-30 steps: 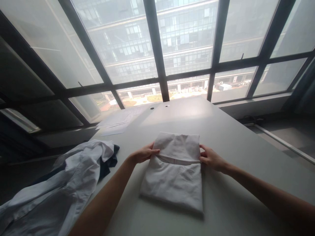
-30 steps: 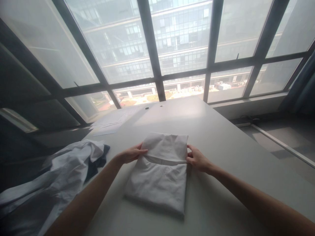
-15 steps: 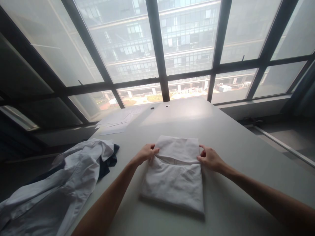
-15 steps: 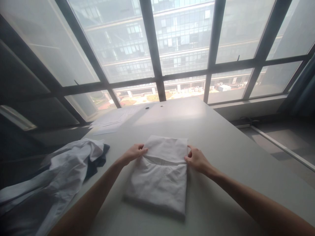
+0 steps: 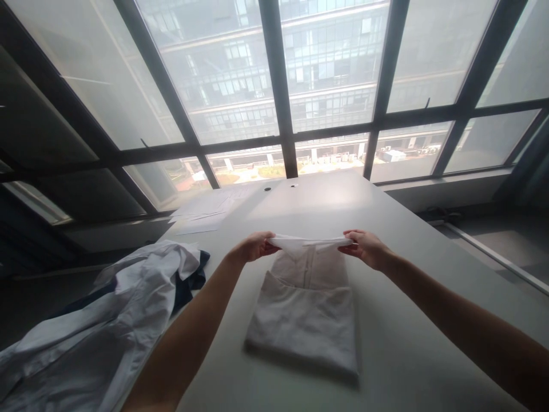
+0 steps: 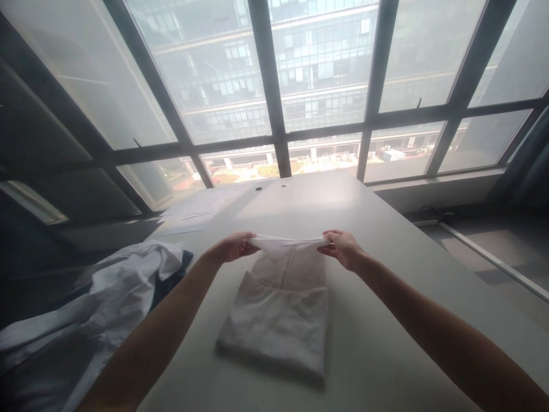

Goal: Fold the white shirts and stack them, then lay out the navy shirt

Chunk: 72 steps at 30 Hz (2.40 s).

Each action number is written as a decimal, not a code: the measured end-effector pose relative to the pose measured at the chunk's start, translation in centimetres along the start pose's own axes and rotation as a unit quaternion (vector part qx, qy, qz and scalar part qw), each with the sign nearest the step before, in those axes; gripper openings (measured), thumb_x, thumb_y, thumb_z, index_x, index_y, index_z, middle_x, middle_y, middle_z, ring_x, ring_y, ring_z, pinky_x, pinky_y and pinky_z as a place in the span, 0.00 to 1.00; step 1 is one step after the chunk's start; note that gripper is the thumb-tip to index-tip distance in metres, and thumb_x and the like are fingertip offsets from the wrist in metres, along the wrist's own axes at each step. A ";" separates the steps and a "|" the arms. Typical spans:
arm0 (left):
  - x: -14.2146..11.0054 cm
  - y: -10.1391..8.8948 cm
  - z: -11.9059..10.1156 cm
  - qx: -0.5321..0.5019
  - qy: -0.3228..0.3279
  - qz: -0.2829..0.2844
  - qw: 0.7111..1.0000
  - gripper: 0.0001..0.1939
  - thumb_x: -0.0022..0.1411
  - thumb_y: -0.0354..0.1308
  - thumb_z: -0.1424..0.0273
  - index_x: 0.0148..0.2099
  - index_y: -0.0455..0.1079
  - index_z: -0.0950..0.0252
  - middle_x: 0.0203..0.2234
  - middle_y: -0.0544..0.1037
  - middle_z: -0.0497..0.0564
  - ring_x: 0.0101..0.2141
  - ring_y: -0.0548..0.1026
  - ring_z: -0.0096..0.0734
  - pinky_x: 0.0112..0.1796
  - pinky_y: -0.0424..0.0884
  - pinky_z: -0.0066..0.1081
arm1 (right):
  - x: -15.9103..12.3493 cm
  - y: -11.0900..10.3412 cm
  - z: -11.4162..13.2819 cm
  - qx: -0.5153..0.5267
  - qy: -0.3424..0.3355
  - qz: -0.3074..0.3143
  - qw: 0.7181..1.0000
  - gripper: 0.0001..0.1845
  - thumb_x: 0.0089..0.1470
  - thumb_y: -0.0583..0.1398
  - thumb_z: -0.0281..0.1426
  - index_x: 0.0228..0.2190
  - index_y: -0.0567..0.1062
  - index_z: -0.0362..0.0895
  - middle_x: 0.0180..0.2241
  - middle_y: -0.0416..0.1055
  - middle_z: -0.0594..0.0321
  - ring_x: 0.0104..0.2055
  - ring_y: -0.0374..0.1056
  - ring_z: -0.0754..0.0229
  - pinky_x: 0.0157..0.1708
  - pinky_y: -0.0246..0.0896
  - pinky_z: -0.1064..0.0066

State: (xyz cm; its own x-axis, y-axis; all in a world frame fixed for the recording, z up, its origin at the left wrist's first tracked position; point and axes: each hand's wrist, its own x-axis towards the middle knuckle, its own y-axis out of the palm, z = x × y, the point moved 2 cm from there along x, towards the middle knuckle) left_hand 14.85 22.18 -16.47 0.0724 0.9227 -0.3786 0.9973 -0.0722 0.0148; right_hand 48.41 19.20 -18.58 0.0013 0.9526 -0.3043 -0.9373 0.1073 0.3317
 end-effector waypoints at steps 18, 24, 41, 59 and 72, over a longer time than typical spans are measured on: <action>-3.9 -1.3 6.4 0.123 0.097 0.048 0.986 0.26 0.54 0.69 0.67 0.56 0.76 0.66 0.29 0.76 0.47 0.27 0.69 0.24 0.29 0.65 0.23 | -3.8 -3.4 -7.2 -0.270 -0.132 0.057 0.952 0.12 0.49 0.65 0.33 0.37 0.76 0.42 0.29 0.74 0.64 0.30 0.68 0.62 0.27 0.64 0.73; -3.6 -1.2 6.4 0.192 0.108 0.029 0.975 0.31 0.51 0.71 0.61 0.56 0.77 0.66 0.41 0.81 0.55 0.35 0.74 0.33 0.34 0.68 0.27 | -3.2 -3.9 -6.8 -0.386 -0.197 0.058 0.899 0.13 0.51 0.63 0.37 0.37 0.76 0.42 0.29 0.76 0.62 0.31 0.70 0.58 0.31 0.64 0.69; -1.8 3.6 6.1 0.480 0.350 -0.040 0.804 0.24 0.72 0.52 0.60 0.65 0.69 0.63 0.65 0.66 0.60 0.66 0.60 0.50 0.66 0.51 0.48 | -3.5 2.0 -7.1 -0.596 -0.342 -0.023 0.726 0.27 0.66 0.51 0.37 0.61 0.69 0.39 0.63 0.64 0.44 0.66 0.57 0.44 0.64 0.53 0.53; -9.3 -3.2 8.8 0.495 0.368 0.114 0.779 0.29 0.69 0.51 0.77 0.69 0.63 0.54 0.65 0.68 0.53 0.64 0.66 0.42 0.63 0.64 0.45 | -9.8 -0.6 -8.7 -0.567 -0.455 0.158 0.668 0.18 0.63 0.53 0.23 0.49 0.78 0.47 0.56 0.70 0.50 0.60 0.65 0.49 0.57 0.66 0.54; -11.1 -4.1 8.9 0.605 0.421 0.157 0.657 0.34 0.69 0.51 0.83 0.72 0.58 0.50 0.67 0.65 0.50 0.66 0.63 0.41 0.66 0.58 0.48 | -9.9 -4.1 -6.6 -0.628 -0.513 0.298 0.505 0.28 0.65 0.56 0.23 0.62 0.69 0.54 0.61 0.70 0.57 0.65 0.61 0.52 0.68 0.49 0.50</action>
State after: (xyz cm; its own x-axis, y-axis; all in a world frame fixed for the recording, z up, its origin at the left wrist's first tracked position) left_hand 9.85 8.87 -20.58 0.7615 0.6367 0.1213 0.2270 -0.0868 -0.9700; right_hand 49.91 7.43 -22.80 -0.8342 0.4256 0.3508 -0.3594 0.0632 -0.9311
